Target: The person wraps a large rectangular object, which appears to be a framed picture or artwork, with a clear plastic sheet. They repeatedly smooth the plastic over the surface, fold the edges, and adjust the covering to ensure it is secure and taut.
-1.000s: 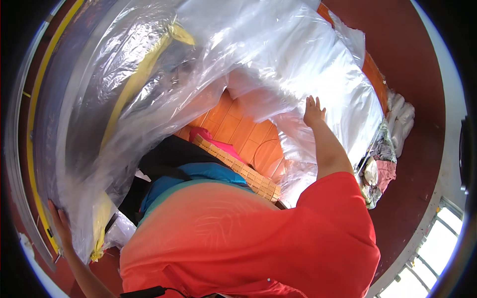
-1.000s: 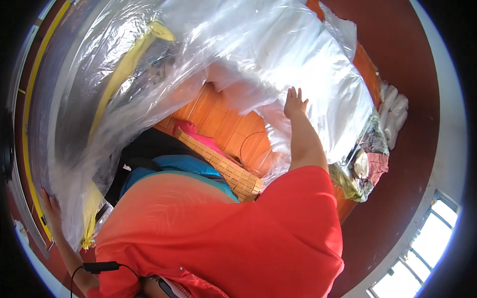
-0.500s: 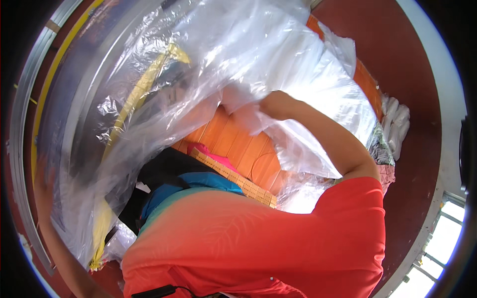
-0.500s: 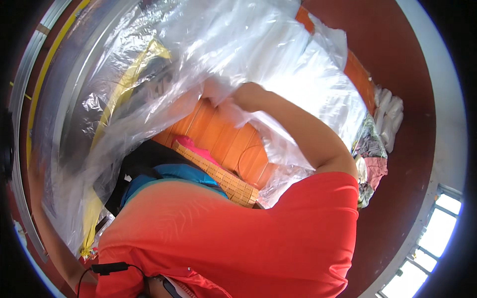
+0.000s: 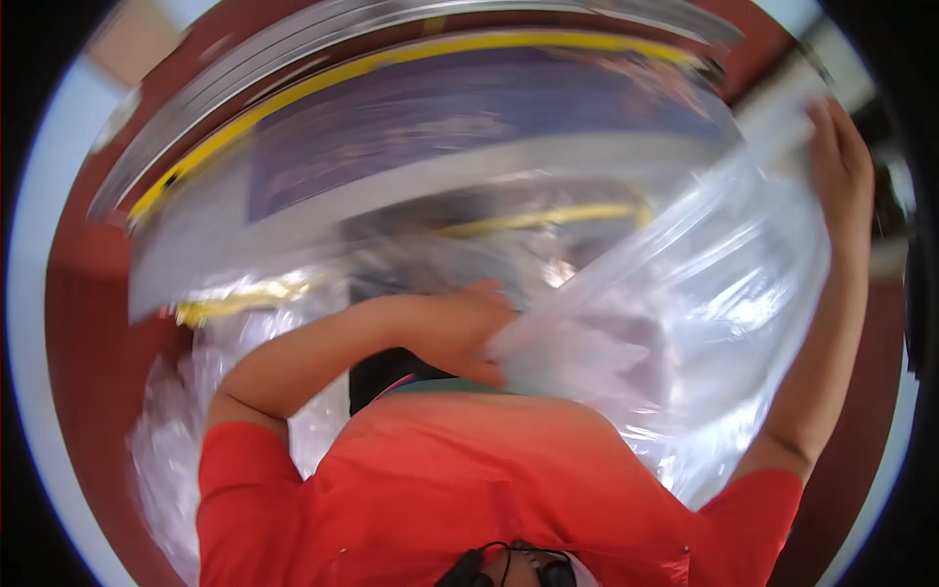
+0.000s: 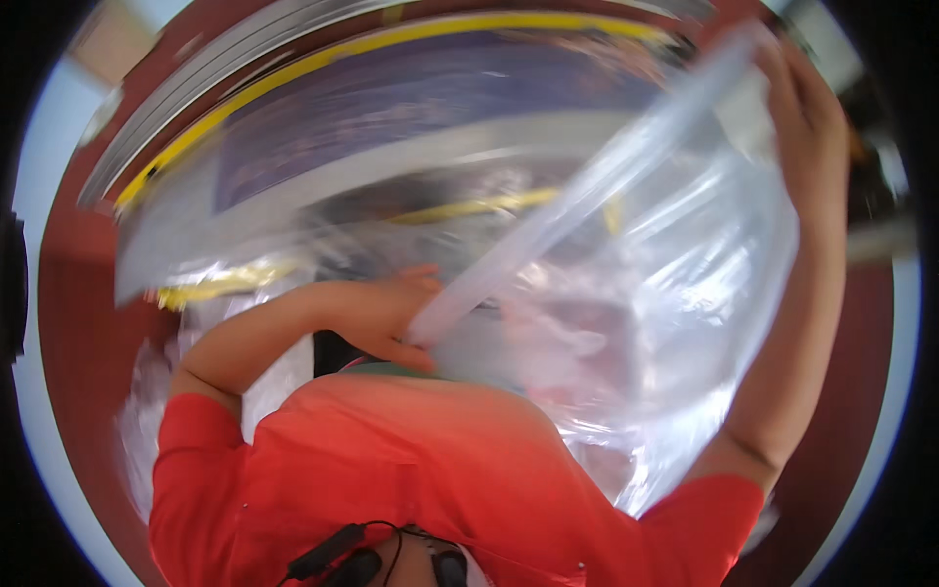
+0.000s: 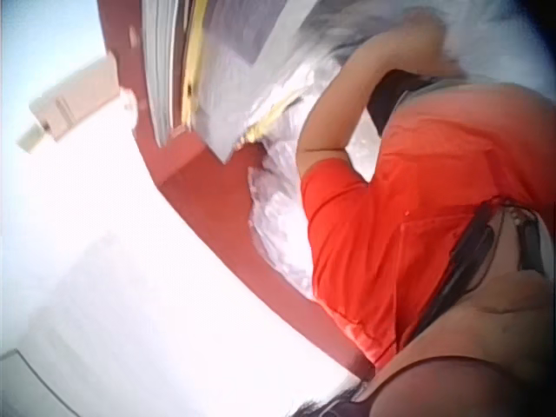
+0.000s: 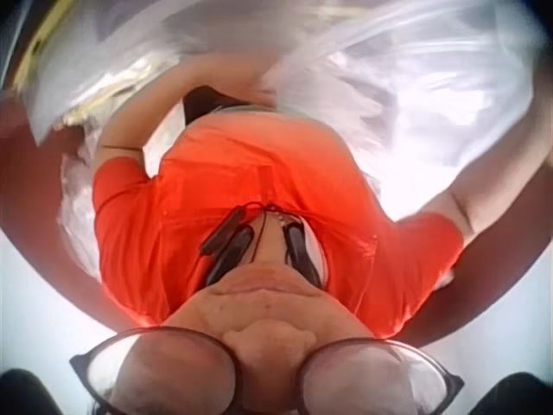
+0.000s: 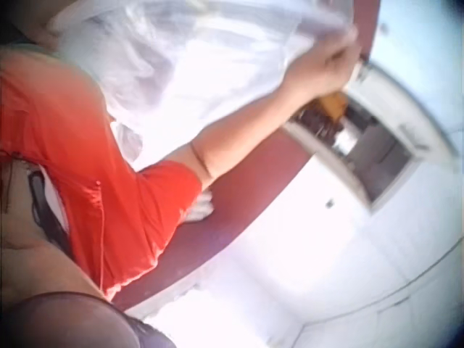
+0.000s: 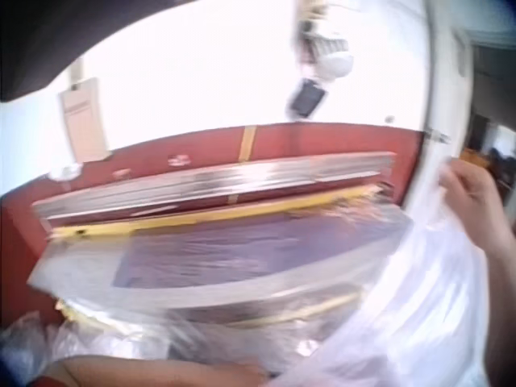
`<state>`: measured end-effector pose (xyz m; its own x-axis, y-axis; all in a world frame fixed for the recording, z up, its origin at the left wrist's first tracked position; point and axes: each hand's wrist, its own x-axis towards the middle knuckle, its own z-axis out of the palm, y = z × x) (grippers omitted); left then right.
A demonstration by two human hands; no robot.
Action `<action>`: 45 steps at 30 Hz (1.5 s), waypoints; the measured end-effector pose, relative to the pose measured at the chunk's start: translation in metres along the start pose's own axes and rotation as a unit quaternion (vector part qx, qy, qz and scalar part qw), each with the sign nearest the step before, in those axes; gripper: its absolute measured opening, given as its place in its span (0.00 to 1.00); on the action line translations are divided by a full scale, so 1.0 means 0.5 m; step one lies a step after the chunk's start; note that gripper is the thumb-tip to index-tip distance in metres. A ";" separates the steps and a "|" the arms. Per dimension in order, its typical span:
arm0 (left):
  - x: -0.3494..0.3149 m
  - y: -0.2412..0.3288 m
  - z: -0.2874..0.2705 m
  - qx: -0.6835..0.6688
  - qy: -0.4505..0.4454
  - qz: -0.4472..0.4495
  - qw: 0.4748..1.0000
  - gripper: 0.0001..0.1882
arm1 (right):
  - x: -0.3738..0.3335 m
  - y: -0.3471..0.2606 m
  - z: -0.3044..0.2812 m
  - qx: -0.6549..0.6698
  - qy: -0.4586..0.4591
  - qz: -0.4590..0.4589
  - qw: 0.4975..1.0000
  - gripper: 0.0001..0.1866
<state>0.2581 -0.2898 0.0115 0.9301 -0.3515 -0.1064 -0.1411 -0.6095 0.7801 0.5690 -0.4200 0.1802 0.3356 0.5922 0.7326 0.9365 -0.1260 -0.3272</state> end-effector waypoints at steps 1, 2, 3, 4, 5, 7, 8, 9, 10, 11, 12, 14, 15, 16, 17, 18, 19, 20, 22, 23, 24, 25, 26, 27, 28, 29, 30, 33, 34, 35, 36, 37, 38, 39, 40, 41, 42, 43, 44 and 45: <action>-0.085 -0.023 -0.001 0.042 0.080 -0.041 0.995 0.11 | 0.022 0.029 -0.004 -0.047 -0.083 0.096 0.991 0.15; -0.182 -0.044 -0.001 0.082 0.152 -0.079 0.982 0.11 | 0.025 0.025 0.020 -0.030 -0.128 0.172 0.976 0.15; -0.288 -0.056 -0.020 0.076 0.168 -0.158 0.970 0.11 | 0.012 0.032 0.061 -0.029 -0.100 0.103 0.989 0.15; -0.415 -0.056 -0.020 0.109 0.258 -0.219 0.935 0.14 | 0.005 0.041 0.135 0.047 -0.134 0.088 0.986 0.15; -0.543 -0.056 -0.025 0.199 0.368 -0.185 0.889 0.18 | 0.007 0.018 0.185 0.093 -0.198 0.105 0.970 0.14; -0.645 0.069 -0.090 0.043 0.573 -0.372 0.729 0.14 | 0.008 -0.029 0.268 0.132 -0.224 0.076 0.963 0.15; -0.731 0.108 -0.105 0.048 0.630 -0.420 0.651 0.14 | 0.017 -0.069 0.305 0.205 -0.233 0.090 0.946 0.14; -0.779 0.110 -0.123 0.095 0.743 -0.394 0.532 0.16 | 0.028 -0.114 0.368 0.273 -0.238 0.105 0.926 0.14; -0.878 0.157 -0.114 -0.034 0.841 -0.163 0.515 0.18 | 0.039 -0.169 0.423 0.352 -0.235 0.130 0.896 0.14; -0.818 0.191 -0.151 -0.095 0.923 -0.052 0.369 0.19 | 0.040 -0.207 0.455 0.409 -0.216 0.163 0.871 0.14; -0.847 0.184 -0.139 -0.170 0.876 0.014 0.451 0.18 | 0.045 -0.240 0.495 0.462 -0.203 0.193 0.841 0.15; -0.933 0.151 -0.106 -0.273 0.761 0.033 0.588 0.17 | 0.030 -0.225 0.590 0.273 -0.232 0.028 0.933 0.14; -0.936 0.104 -0.086 -0.263 0.779 -0.075 0.565 0.16 | 0.023 -0.215 0.632 0.175 -0.241 -0.059 0.953 0.14; -0.941 0.023 -0.063 -0.268 0.776 -0.170 0.545 0.15 | 0.016 -0.195 0.648 0.074 -0.251 -0.093 0.961 0.14; -0.921 -0.035 -0.034 -0.213 0.819 -0.324 0.423 0.14 | -0.001 -0.192 0.652 -0.012 -0.254 -0.133 0.958 0.14; -0.960 -0.062 0.034 -0.065 0.730 -0.445 0.514 0.13 | -0.013 -0.181 0.656 -0.015 -0.284 -0.126 0.950 0.13; -1.002 -0.093 0.106 0.104 0.624 -0.538 0.557 0.12 | -0.027 -0.175 0.660 -0.019 -0.313 -0.122 0.942 0.13; -0.955 -0.100 0.116 -0.060 0.581 -0.654 0.481 0.12 | -0.044 -0.174 0.659 -0.021 -0.303 -0.103 0.947 0.12; -0.920 -0.086 0.150 -0.258 0.612 -0.628 0.406 0.14 | -0.062 -0.176 0.650 -0.025 -0.290 -0.078 0.954 0.12; -0.917 -0.079 0.162 -0.251 0.588 -0.641 0.425 0.14 | -0.064 -0.179 0.649 -0.030 -0.290 -0.074 0.954 0.12; -0.914 -0.077 0.169 -0.244 0.563 -0.651 0.447 0.15 | -0.064 -0.180 0.648 -0.028 -0.297 -0.065 0.952 0.12; -0.908 -0.076 0.172 -0.237 0.537 -0.659 0.470 0.16 | -0.064 -0.180 0.648 -0.027 -0.304 -0.055 0.951 0.13; -0.902 -0.073 0.168 -0.166 0.520 -0.681 0.488 0.13 | -0.063 -0.180 0.652 -0.027 -0.310 -0.044 0.949 0.13; -0.904 -0.084 0.161 0.003 0.453 -0.736 0.503 0.11 | -0.060 -0.182 0.653 -0.015 -0.313 -0.044 0.949 0.13; -0.902 -0.094 0.138 0.172 0.368 -0.766 0.499 0.10 | -0.057 -0.186 0.657 -0.004 -0.316 -0.045 0.948 0.12; -0.893 -0.109 0.105 0.241 0.432 -0.720 0.487 0.11 | -0.054 -0.190 0.660 0.006 -0.319 -0.044 0.947 0.12; -0.861 -0.124 0.053 0.307 0.492 -0.664 0.473 0.13 | -0.050 -0.202 0.662 0.019 -0.323 -0.046 0.945 0.11; -0.780 -0.205 -0.035 0.447 0.503 -0.562 0.481 0.16 | -0.045 -0.227 0.676 0.042 -0.306 -0.067 0.949 0.11; -0.780 -0.254 -0.028 0.516 0.450 -0.578 0.443 0.18 | -0.055 -0.225 0.688 0.036 -0.278 -0.087 0.956 0.11; -0.776 -0.271 -0.032 0.517 0.458 -0.573 0.442 0.18 | -0.058 -0.223 0.697 0.029 -0.249 -0.105 0.962 0.11; -0.771 -0.290 -0.037 0.517 0.467 -0.565 0.442 0.17 | -0.059 -0.219 0.697 0.022 -0.244 -0.099 0.964 0.11; -0.771 -0.303 -0.044 0.516 0.476 -0.558 0.443 0.18 | -0.062 -0.214 0.693 0.014 -0.240 -0.094 0.966 0.11; -0.786 -0.316 -0.058 0.434 0.528 -0.557 0.472 0.18 | -0.065 -0.209 0.690 0.006 -0.236 -0.089 0.968 0.11; -0.818 -0.334 -0.077 0.347 0.574 -0.551 0.497 0.18 | -0.066 -0.208 0.690 0.002 -0.242 -0.076 0.967 0.11; -0.852 -0.349 -0.096 0.258 0.613 -0.540 0.516 0.18 | -0.066 -0.209 0.688 -0.001 -0.248 -0.064 0.967 0.11; -0.889 -0.364 -0.106 0.270 0.616 -0.576 0.465 0.17 | -0.067 -0.210 0.688 -0.002 -0.255 -0.052 0.965 0.11; -0.925 -0.386 -0.110 0.279 0.619 -0.608 0.412 0.17 | -0.068 -0.210 0.690 0.006 -0.250 -0.057 0.966 0.11; -0.938 -0.400 -0.122 0.287 0.621 -0.634 0.360 0.17 | -0.067 -0.209 0.691 0.011 -0.244 -0.059 0.968 0.11; -0.948 -0.413 -0.129 0.271 0.599 -0.668 0.350 0.17 | -0.066 -0.210 0.693 0.016 -0.237 -0.063 0.969 0.11; -0.948 -0.417 -0.143 0.255 0.573 -0.700 0.340 0.17 | -0.066 -0.209 0.694 0.016 -0.241 -0.060 0.968 0.11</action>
<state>-0.1290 0.0546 -0.0569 -0.3148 0.8679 0.3842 0.9442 0.2449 0.2202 0.4247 -0.1501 -0.0168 0.1301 0.9052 0.4045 0.9596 -0.0122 -0.2812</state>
